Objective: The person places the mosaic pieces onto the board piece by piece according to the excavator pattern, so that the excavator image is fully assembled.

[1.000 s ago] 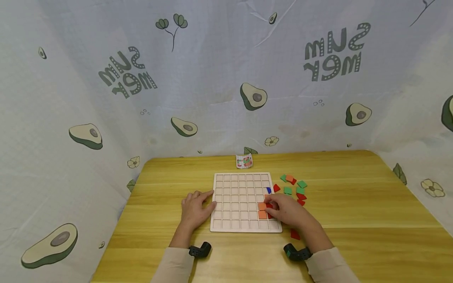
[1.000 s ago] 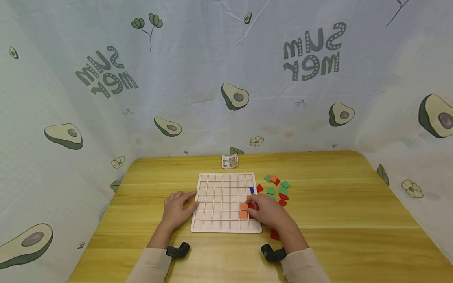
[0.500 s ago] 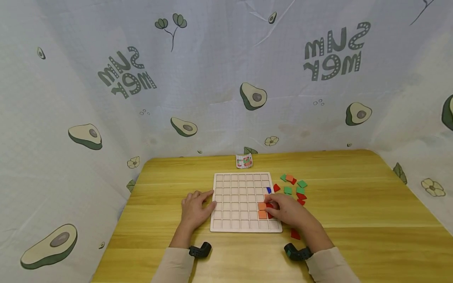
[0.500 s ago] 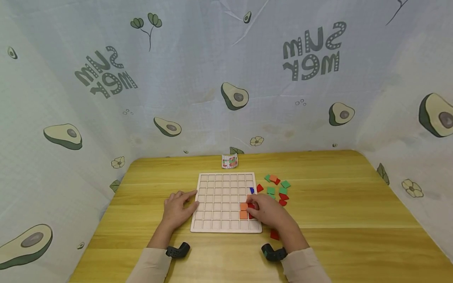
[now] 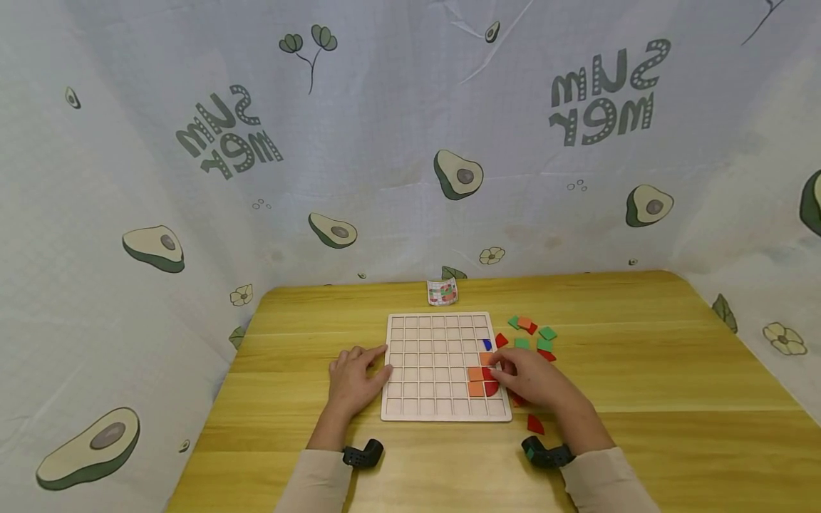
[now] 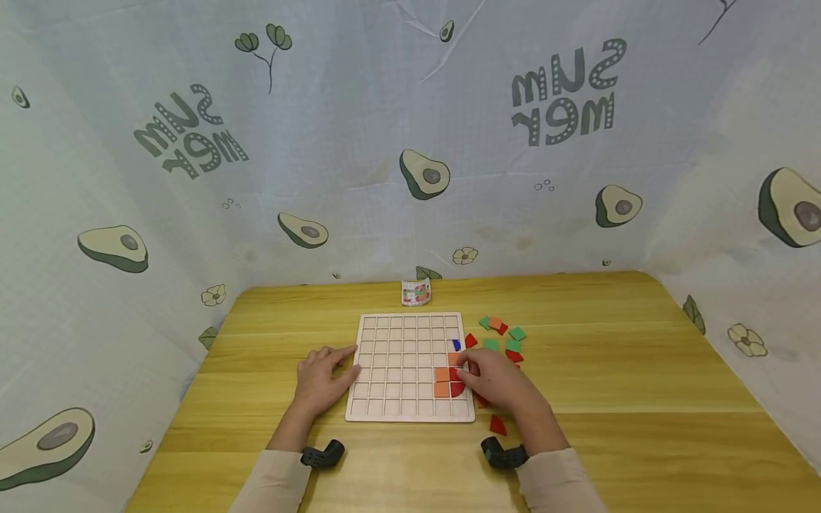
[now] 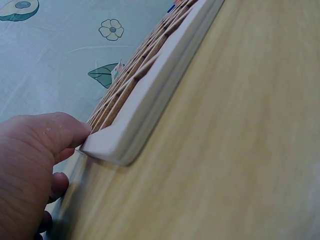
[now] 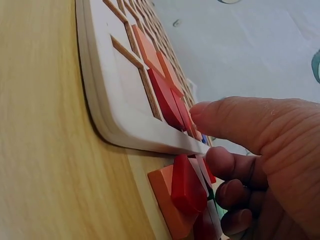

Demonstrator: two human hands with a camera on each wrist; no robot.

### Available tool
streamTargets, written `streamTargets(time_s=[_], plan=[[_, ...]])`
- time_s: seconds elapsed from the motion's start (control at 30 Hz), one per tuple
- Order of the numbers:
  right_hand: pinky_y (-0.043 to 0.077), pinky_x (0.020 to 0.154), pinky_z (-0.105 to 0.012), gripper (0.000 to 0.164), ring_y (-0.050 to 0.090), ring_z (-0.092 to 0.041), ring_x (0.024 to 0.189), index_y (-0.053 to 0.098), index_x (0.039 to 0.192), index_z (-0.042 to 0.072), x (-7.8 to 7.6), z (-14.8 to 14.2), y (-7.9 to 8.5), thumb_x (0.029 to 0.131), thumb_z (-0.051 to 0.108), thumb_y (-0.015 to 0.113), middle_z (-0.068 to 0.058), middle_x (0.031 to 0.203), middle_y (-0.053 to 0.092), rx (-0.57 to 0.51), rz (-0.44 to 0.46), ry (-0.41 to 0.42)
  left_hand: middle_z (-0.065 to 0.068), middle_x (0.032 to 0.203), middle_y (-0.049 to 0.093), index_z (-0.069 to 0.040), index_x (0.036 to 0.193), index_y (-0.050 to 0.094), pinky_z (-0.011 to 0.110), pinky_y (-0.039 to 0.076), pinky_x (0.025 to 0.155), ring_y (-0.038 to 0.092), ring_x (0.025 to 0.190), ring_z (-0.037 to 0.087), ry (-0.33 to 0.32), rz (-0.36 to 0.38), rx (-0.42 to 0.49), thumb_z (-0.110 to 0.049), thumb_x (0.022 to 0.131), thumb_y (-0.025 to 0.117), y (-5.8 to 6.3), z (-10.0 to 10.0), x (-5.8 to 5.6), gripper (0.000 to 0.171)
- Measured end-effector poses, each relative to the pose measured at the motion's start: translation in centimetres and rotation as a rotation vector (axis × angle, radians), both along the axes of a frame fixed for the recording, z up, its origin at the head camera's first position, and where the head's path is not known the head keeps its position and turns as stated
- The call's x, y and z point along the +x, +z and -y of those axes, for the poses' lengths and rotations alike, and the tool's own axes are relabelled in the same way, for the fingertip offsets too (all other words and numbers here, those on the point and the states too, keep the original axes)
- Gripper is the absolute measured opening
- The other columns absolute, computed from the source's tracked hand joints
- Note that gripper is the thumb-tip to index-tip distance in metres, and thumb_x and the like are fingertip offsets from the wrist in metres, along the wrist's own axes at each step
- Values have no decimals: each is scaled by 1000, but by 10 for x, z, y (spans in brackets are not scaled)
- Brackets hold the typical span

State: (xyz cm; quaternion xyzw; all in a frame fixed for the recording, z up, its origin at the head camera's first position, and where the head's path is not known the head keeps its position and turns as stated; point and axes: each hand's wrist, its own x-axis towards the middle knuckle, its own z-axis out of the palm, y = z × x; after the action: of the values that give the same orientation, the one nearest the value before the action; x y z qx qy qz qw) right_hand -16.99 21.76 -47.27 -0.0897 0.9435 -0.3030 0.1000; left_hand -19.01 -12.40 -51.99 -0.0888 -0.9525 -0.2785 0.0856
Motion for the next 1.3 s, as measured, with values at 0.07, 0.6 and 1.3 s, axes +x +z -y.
streamTargets(time_s=[0.07,0.6,1.3], plan=[[42,66,-29,19,50,-15,77,71,112,16,0,-2,1,96,26,71,1,82,55,-4,4,-5,-2,96,63,-29,133,70,42,32,85,49,92,19,0,-1,1,-44,92,68,0,0,0,44],[39,61,-31,28,48,-18,68,65,121,7,0,-39,2,97,20,68,-3,79,54,-17,28,-80,0,101,65,-29,133,69,42,32,85,50,94,20,1,5,1,-44,92,69,-1,0,0,44],[39,62,-31,36,48,-17,69,69,128,8,-5,-25,-4,96,24,69,-2,76,55,64,5,-34,-2,100,64,-30,134,69,42,32,85,49,94,18,-1,5,3,-45,92,68,0,1,0,44]])
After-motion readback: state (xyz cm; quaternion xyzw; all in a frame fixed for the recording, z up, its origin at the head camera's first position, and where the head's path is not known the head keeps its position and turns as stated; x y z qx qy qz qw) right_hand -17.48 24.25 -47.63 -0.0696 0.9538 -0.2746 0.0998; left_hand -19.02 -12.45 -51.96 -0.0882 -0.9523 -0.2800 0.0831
